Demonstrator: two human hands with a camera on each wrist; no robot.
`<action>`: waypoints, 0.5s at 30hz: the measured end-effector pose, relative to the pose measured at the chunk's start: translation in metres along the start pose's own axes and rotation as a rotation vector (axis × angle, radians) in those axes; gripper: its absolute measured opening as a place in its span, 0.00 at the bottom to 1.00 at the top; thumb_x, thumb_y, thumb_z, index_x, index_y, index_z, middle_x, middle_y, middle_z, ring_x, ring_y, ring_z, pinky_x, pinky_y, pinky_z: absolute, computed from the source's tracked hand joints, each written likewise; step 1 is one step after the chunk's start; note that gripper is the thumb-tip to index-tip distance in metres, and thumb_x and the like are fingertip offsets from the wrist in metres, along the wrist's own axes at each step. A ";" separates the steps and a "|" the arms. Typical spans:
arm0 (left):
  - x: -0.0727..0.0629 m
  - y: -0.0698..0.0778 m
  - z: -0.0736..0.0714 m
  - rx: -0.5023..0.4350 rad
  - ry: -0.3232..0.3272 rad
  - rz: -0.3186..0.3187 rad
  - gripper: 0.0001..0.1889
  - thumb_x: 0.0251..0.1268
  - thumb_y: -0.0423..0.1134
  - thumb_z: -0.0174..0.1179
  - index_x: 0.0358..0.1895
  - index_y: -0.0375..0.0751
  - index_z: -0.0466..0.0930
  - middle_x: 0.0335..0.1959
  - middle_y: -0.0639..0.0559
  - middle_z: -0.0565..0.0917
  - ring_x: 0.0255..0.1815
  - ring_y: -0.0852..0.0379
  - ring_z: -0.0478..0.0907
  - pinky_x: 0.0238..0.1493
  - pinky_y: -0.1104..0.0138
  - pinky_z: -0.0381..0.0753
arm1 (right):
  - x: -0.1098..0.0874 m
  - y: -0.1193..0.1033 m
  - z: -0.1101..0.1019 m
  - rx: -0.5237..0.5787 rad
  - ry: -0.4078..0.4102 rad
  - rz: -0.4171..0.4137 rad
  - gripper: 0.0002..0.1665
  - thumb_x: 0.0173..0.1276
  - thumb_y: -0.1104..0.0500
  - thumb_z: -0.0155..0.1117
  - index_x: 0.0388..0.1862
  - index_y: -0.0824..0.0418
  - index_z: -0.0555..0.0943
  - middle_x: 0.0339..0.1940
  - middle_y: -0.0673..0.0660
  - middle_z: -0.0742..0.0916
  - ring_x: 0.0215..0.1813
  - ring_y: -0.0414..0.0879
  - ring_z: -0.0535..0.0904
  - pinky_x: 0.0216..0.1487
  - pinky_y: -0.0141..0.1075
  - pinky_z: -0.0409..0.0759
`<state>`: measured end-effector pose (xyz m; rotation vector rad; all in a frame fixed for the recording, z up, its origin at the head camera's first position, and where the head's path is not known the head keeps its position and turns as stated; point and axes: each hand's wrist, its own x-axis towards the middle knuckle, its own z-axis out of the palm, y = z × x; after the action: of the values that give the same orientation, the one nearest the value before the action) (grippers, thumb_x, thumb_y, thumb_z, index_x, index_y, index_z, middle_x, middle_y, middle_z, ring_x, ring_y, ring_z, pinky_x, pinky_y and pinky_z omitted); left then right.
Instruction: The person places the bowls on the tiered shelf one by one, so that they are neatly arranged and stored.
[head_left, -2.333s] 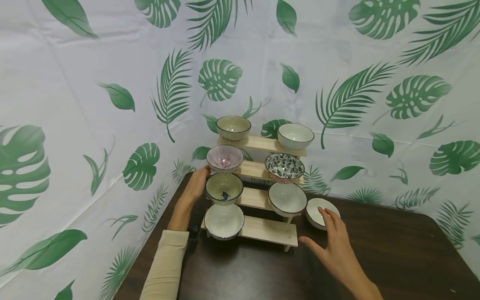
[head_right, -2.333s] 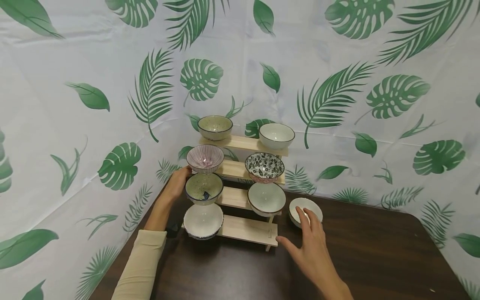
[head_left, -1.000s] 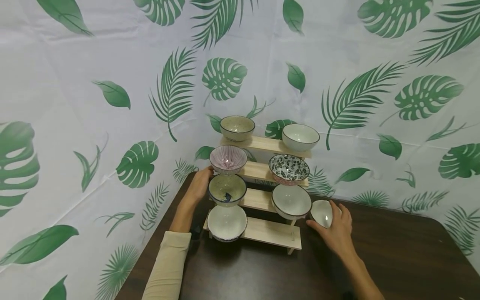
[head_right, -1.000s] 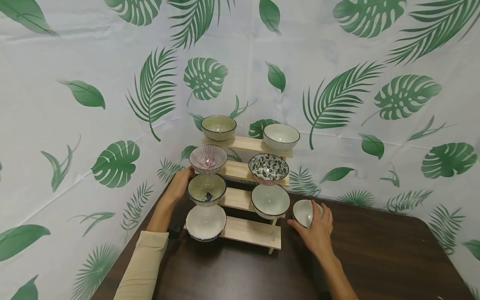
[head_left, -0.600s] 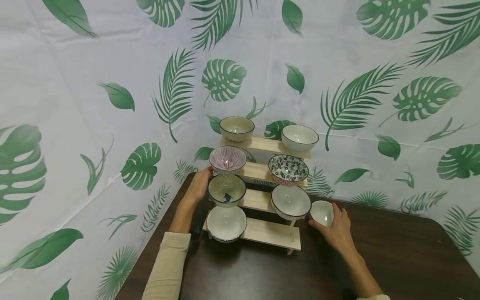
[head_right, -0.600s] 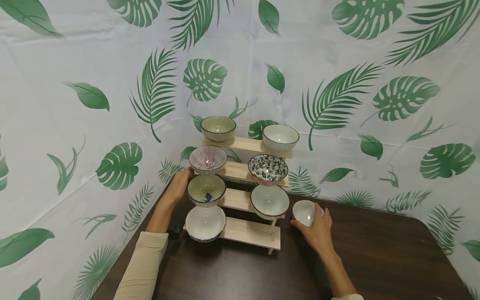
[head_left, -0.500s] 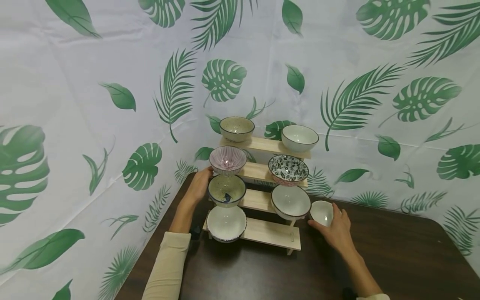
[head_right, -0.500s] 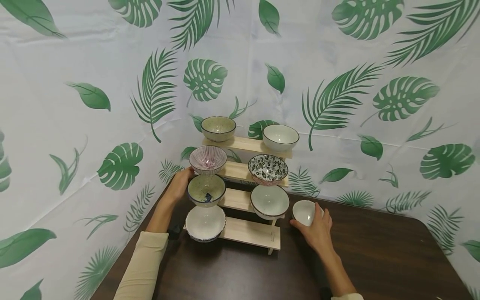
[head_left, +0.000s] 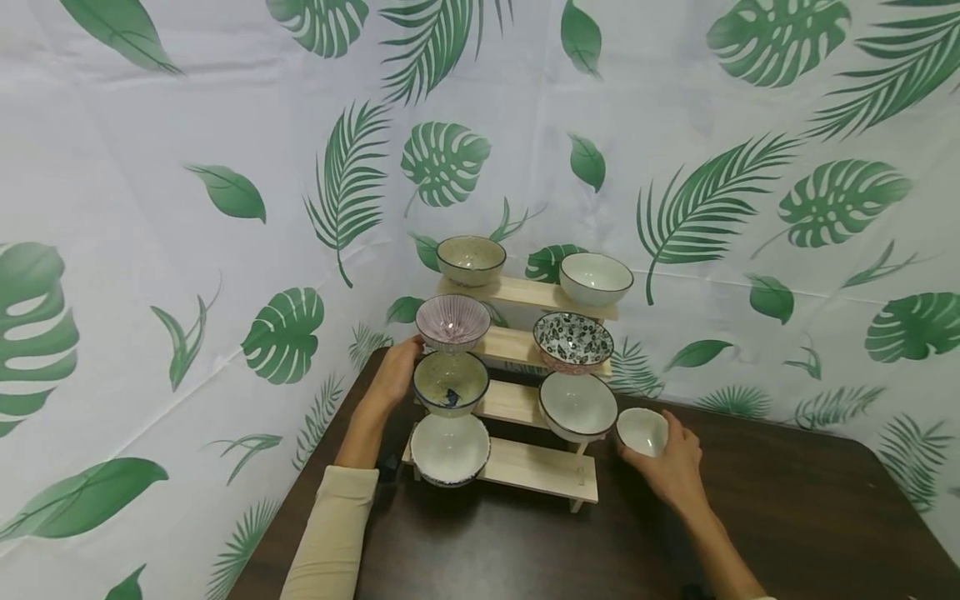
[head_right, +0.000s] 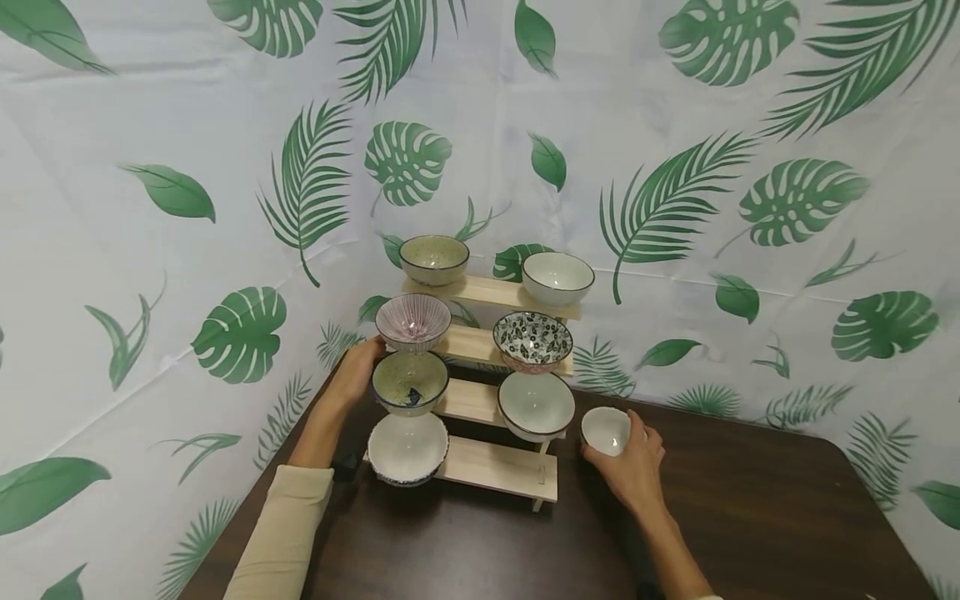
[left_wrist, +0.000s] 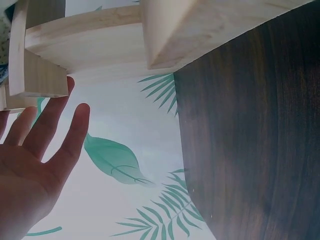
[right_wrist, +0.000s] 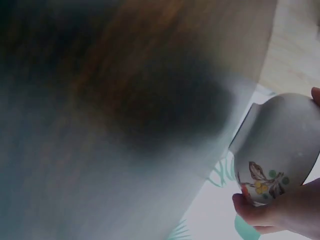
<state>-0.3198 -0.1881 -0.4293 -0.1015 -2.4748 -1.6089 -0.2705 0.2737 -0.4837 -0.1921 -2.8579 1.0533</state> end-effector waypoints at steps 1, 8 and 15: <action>0.000 0.000 0.000 -0.007 -0.005 -0.003 0.28 0.81 0.43 0.33 0.66 0.31 0.77 0.72 0.37 0.76 0.75 0.38 0.71 0.77 0.45 0.67 | -0.002 -0.002 -0.002 0.004 0.004 0.002 0.64 0.59 0.44 0.78 0.82 0.67 0.52 0.74 0.82 0.59 0.71 0.77 0.57 0.58 0.72 0.71; 0.001 0.003 -0.001 -0.011 -0.009 0.014 0.27 0.81 0.44 0.33 0.61 0.30 0.79 0.69 0.36 0.78 0.72 0.38 0.74 0.74 0.45 0.69 | -0.018 -0.012 -0.017 0.017 -0.010 0.020 0.66 0.60 0.39 0.76 0.83 0.66 0.51 0.75 0.81 0.60 0.67 0.73 0.64 0.56 0.66 0.76; -0.003 0.002 -0.001 -0.016 -0.013 -0.013 0.29 0.81 0.45 0.33 0.63 0.29 0.78 0.70 0.35 0.77 0.73 0.37 0.72 0.75 0.44 0.69 | -0.041 -0.018 -0.021 0.013 0.021 -0.012 0.64 0.57 0.44 0.79 0.82 0.63 0.54 0.75 0.79 0.61 0.66 0.72 0.66 0.56 0.66 0.75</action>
<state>-0.3161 -0.1879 -0.4283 -0.0982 -2.4771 -1.6391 -0.2291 0.2675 -0.4578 -0.1834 -2.8296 1.0603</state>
